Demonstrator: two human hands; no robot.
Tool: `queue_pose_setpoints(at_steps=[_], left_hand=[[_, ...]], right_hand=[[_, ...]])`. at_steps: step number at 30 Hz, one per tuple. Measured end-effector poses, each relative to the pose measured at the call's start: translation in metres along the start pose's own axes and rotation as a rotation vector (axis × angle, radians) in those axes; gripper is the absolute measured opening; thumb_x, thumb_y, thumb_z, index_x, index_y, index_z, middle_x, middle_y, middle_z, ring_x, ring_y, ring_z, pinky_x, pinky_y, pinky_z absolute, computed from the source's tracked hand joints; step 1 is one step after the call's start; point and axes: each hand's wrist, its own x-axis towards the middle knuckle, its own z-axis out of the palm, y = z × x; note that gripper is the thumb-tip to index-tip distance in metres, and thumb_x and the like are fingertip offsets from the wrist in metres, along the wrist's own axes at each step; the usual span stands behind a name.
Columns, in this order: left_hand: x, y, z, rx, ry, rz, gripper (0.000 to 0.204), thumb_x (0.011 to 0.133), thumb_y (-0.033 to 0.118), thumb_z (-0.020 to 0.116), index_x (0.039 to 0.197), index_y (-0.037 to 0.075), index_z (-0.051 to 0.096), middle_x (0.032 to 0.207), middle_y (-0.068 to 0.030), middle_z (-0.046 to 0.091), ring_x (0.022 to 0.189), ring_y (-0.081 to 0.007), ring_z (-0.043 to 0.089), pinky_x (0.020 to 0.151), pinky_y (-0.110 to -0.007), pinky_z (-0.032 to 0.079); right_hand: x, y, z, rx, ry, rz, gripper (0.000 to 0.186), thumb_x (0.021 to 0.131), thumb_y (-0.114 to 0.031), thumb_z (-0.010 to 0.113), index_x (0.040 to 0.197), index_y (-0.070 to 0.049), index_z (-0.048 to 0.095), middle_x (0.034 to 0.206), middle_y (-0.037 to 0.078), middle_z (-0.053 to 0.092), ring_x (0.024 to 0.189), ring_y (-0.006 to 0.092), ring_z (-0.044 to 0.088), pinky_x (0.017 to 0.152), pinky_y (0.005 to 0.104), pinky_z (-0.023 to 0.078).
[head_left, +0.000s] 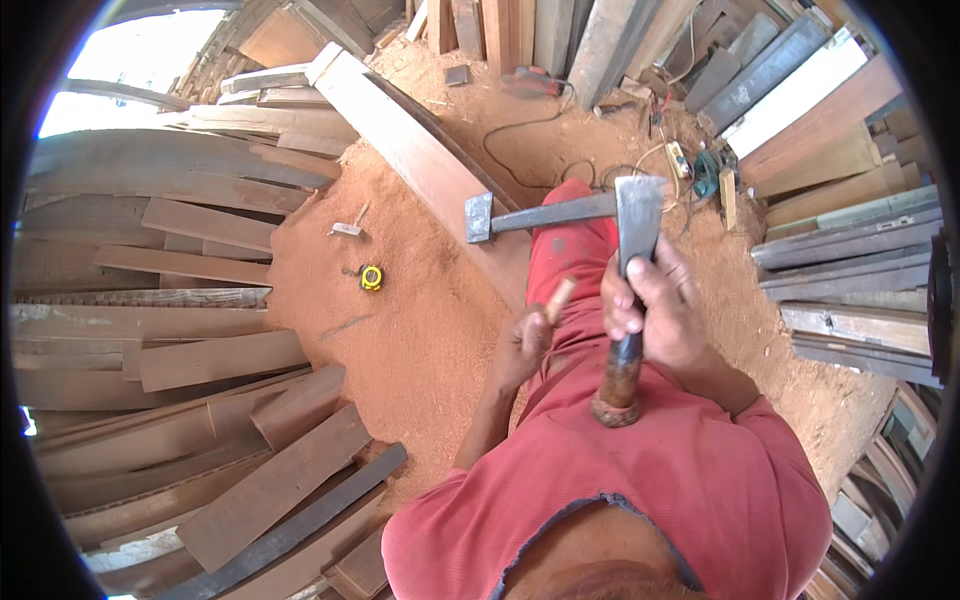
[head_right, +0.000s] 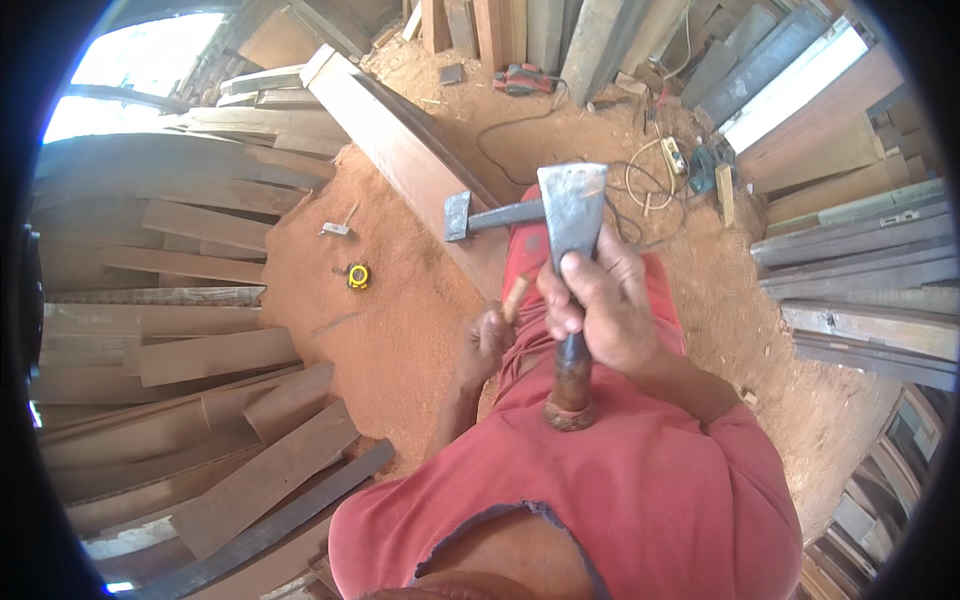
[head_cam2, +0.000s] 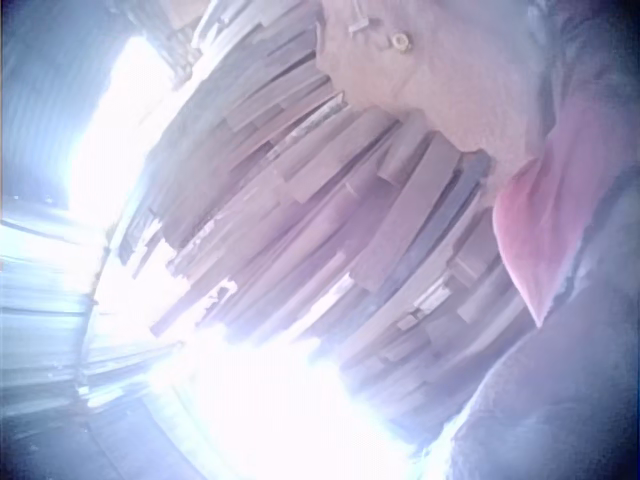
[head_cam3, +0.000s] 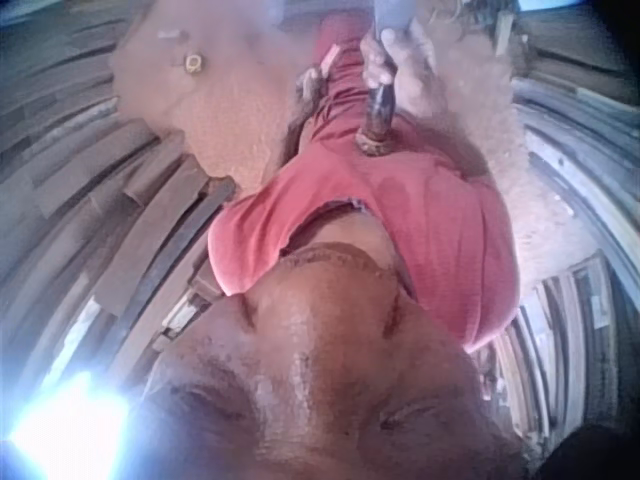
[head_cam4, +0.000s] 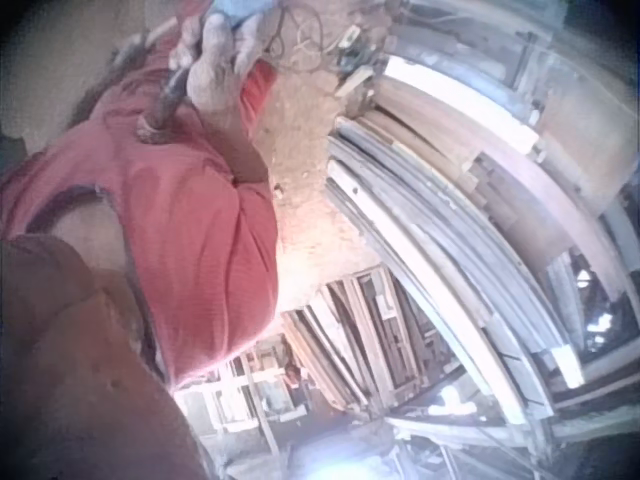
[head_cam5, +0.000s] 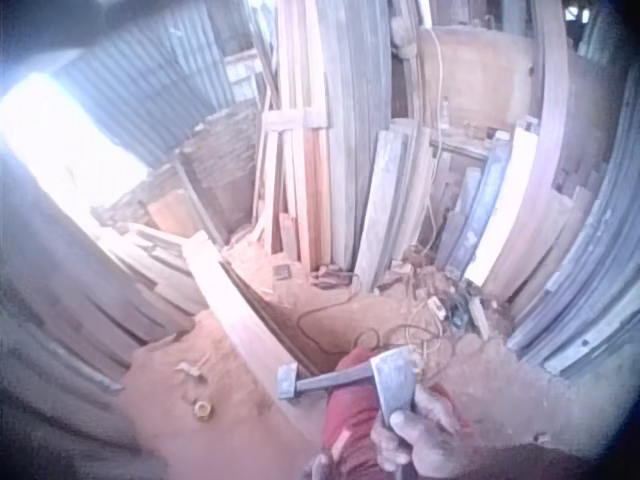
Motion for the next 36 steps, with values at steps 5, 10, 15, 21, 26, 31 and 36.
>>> queue_pose_setpoints(at_steps=[5,10,15,21,26,31,36], left_hand=[[0.037,0.027,-0.007,-0.228,0.113,-0.052,0.042,0.108,0.035,0.034,0.107,0.004,0.063,0.063,0.0037,0.05,0.055,-0.0051,0.044,0.05,-0.022,0.036],[0.081,0.049,0.005,0.033,0.222,0.288,0.041,0.108,0.033,0.034,0.109,0.001,0.061,0.065,0.0013,0.053,0.058,-0.0085,0.048,0.052,-0.025,0.039],[0.049,0.053,0.008,0.124,0.156,0.122,0.043,0.108,0.036,0.036,0.089,0.003,0.056,0.064,0.0008,0.05,0.057,-0.0087,0.045,0.051,-0.026,0.035],[0.009,0.019,0.004,-0.584,0.163,-0.147,0.048,0.106,0.046,0.038,0.097,0.003,0.059,0.057,-0.0012,0.051,0.046,-0.009,0.044,0.045,-0.023,0.035],[0.082,0.033,0.0,-0.858,0.025,-0.132,0.046,0.104,0.047,0.044,0.103,0.003,0.058,0.066,-0.0046,0.057,0.053,-0.0124,0.051,0.052,-0.025,0.045],[0.093,0.036,-0.01,-0.189,0.196,0.124,0.037,0.106,0.04,0.042,0.105,0.006,0.057,0.09,-0.0048,0.058,0.083,-0.0117,0.056,0.075,-0.028,0.05],[0.073,0.057,-0.003,-0.265,0.124,0.116,0.036,0.108,0.031,0.034,0.114,0.005,0.057,0.101,-0.0055,0.062,0.094,-0.0106,0.058,0.082,-0.03,0.049]], right_hand=[[0.023,0.032,-0.019,0.074,0.073,0.09,0.017,0.103,-0.02,0.047,0.118,-0.013,0.042,0.082,0.002,0.049,0.057,0.005,0.046,0.05,0.0224,0.047],[0.026,0.051,0.018,0.012,-0.141,0.228,0.017,0.103,-0.02,0.044,0.114,-0.008,0.045,0.081,0.002,0.051,0.057,0.0044,0.045,0.051,0.0234,0.047],[0.007,0.048,0.004,-0.018,-0.033,0.233,0.018,0.103,-0.025,0.048,0.114,-0.011,0.043,0.08,0.001,0.049,0.055,0.004,0.042,0.052,0.0236,0.045],[0.012,0.016,-0.021,0.032,0.103,-0.031,0.009,0.103,-0.019,0.047,0.111,-0.013,0.045,0.08,0.002,0.049,0.056,0.0042,0.045,0.052,0.0228,0.046],[0.037,0.047,0.007,0.082,0.012,0.144,0.01,0.102,-0.016,0.043,0.109,-0.009,0.043,0.083,0.003,0.052,0.06,0.0046,0.048,0.053,0.0228,0.048],[0.022,0.064,0.029,0.007,-0.128,0.3,0.016,0.102,-0.017,0.041,0.112,-0.006,0.043,0.081,0.002,0.051,0.057,0.0045,0.046,0.052,0.0242,0.049],[0.017,0.062,0.022,-0.063,-0.117,0.256,0.017,0.102,-0.018,0.043,0.111,-0.004,0.043,0.078,0.003,0.05,0.057,0.0043,0.046,0.052,0.0243,0.048]])
